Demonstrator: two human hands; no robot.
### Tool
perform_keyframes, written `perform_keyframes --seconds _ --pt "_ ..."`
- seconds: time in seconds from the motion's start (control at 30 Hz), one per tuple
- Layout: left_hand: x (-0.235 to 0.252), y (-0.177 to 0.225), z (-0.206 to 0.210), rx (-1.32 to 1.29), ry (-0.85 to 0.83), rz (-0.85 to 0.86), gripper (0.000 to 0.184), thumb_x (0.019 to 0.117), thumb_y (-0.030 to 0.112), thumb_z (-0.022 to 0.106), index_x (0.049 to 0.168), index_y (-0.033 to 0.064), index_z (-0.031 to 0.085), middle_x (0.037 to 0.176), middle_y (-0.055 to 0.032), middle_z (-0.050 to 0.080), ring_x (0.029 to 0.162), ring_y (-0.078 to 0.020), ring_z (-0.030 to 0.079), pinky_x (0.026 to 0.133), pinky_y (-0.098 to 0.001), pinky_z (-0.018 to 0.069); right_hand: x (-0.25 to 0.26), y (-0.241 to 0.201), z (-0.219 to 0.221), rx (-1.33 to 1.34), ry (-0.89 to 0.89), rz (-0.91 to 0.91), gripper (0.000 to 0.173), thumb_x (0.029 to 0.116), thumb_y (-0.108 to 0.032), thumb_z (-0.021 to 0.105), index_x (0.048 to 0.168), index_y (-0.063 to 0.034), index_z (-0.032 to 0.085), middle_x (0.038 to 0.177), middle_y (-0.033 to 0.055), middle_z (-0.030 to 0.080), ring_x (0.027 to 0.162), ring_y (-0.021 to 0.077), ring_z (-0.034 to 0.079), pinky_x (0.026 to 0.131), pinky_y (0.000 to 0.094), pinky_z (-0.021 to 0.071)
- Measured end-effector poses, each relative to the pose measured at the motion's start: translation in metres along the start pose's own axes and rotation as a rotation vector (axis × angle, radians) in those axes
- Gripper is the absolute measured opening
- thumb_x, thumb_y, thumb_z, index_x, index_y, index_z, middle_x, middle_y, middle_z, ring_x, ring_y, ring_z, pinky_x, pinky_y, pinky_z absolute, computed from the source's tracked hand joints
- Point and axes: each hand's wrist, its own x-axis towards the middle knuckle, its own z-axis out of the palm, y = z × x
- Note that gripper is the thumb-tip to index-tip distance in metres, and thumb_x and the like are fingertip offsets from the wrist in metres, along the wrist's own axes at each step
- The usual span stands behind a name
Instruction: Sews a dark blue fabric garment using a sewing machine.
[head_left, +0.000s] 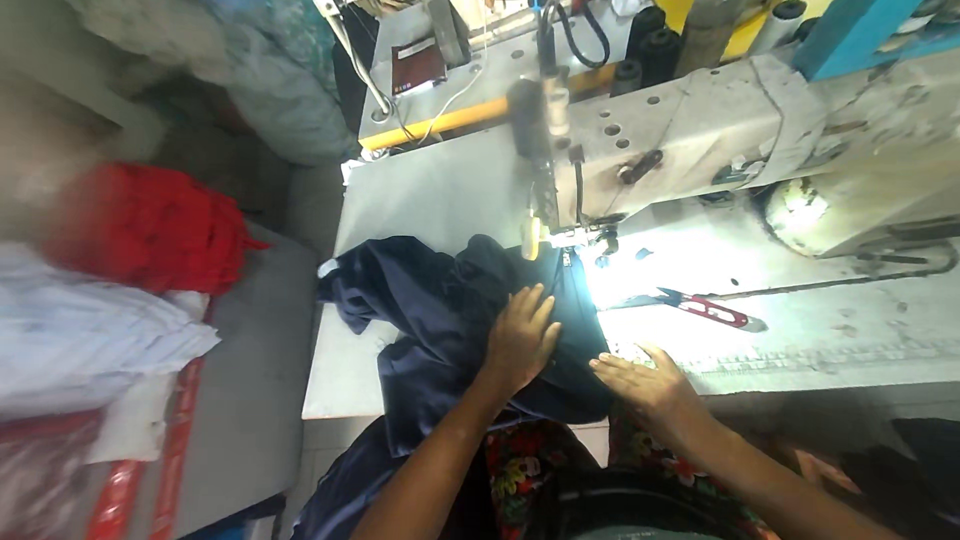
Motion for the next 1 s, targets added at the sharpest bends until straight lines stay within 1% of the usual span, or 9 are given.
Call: perform_keyframes --seconds 0.13,0.3,0.5,0.57,0.67,0.73,0.8,0.9,1.0 --pt "0.006 -0.003 0.003 -0.002 0.006 -0.006 0.037 0.0985 0.020 0.059 0.127 -0.0010 0.070 0.141 -0.0221 0.061 0.134 -0.0411 0.056 0.109 -0.0560 0.0450 0.006 0.002 0.001 -0.013 0.005 0.016 0.024 0.0941 -0.005 0.057 0.103 -0.0091 0.079 0.111 0.0034 0.079 0.107 0.0214 0.075 0.095 0.0517 0.0532" --pt "0.016 -0.011 0.006 -0.012 0.019 -0.017 0.037 0.0994 0.020 0.058 0.128 -0.0003 0.069 0.142 -0.0217 0.060 0.136 -0.0412 0.054 0.110 -0.0560 0.0444 0.015 0.006 0.002 -0.014 -0.001 0.036 0.024 0.0944 -0.006 0.058 0.105 -0.0074 0.079 0.113 0.0048 0.078 0.107 0.0240 0.075 0.090 0.0553 0.0549" --pt "0.026 -0.018 0.004 0.009 0.011 -0.035 0.038 0.1013 0.020 0.056 0.131 -0.0014 0.067 0.145 -0.0215 0.058 0.138 -0.0414 0.052 0.112 -0.0563 0.0418 0.029 0.015 0.006 -0.021 0.009 0.032 0.023 0.0955 -0.005 0.058 0.103 -0.0076 0.079 0.112 0.0060 0.078 0.106 0.0248 0.075 0.081 0.0493 0.0566" --pt "0.032 -0.020 0.004 0.017 0.020 -0.039 0.038 0.1014 0.020 0.056 0.130 -0.0008 0.067 0.143 -0.0214 0.059 0.137 -0.0410 0.053 0.110 -0.0554 0.0440 0.033 0.019 0.008 -0.020 -0.002 0.035 0.024 0.0962 -0.006 0.057 0.103 -0.0074 0.079 0.112 0.0062 0.079 0.107 0.0255 0.075 0.084 0.0500 0.0567" --pt "0.041 -0.028 0.007 0.018 0.030 -0.045 0.038 0.1008 0.020 0.056 0.130 -0.0004 0.068 0.143 -0.0218 0.060 0.135 -0.0421 0.055 0.106 -0.0556 0.0471 0.041 0.025 0.010 0.005 -0.017 0.039 0.022 0.0957 -0.005 0.058 0.104 -0.0050 0.079 0.112 0.0087 0.078 0.110 0.0286 0.073 0.095 0.0558 0.0534" --pt "0.046 -0.035 0.010 0.025 0.047 -0.033 0.038 0.1000 0.020 0.056 0.130 -0.0001 0.068 0.143 -0.0219 0.060 0.132 -0.0432 0.057 0.102 -0.0557 0.0496 0.047 0.029 0.012 0.005 0.000 0.032 0.021 0.0950 -0.004 0.059 0.102 -0.0047 0.079 0.111 0.0089 0.078 0.107 0.0282 0.074 0.093 0.0543 0.0534" --pt "0.052 -0.039 0.010 0.030 0.033 -0.046 0.038 0.1007 0.020 0.056 0.132 0.0006 0.068 0.144 -0.0214 0.059 0.133 -0.0435 0.055 0.102 -0.0563 0.0493 0.053 0.032 0.015 -0.005 0.011 0.025 0.021 0.0944 -0.003 0.060 0.102 -0.0039 0.079 0.112 0.0096 0.078 0.107 0.0287 0.074 0.091 0.0555 0.0537" --pt "0.061 -0.045 0.009 0.043 0.009 -0.071 0.038 0.1015 0.022 0.055 0.132 0.0019 0.068 0.145 -0.0207 0.058 0.136 -0.0421 0.054 0.105 -0.0557 0.0475 0.061 0.036 0.017 -0.024 0.021 0.018 0.021 0.0917 0.000 0.062 0.104 -0.0031 0.079 0.112 0.0119 0.077 0.104 0.0303 0.074 0.088 0.0564 0.0529" --pt "0.069 -0.048 0.006 0.044 -0.012 -0.103 0.038 0.1028 0.023 0.055 0.131 0.0016 0.068 0.144 -0.0218 0.059 0.136 -0.0426 0.053 0.106 -0.0577 0.0459 0.070 0.039 0.017 -0.040 0.044 0.009 0.020 0.0881 0.000 0.063 0.101 -0.0029 0.079 0.106 0.0143 0.077 0.096 0.0331 0.073 0.083 0.0523 0.0541"
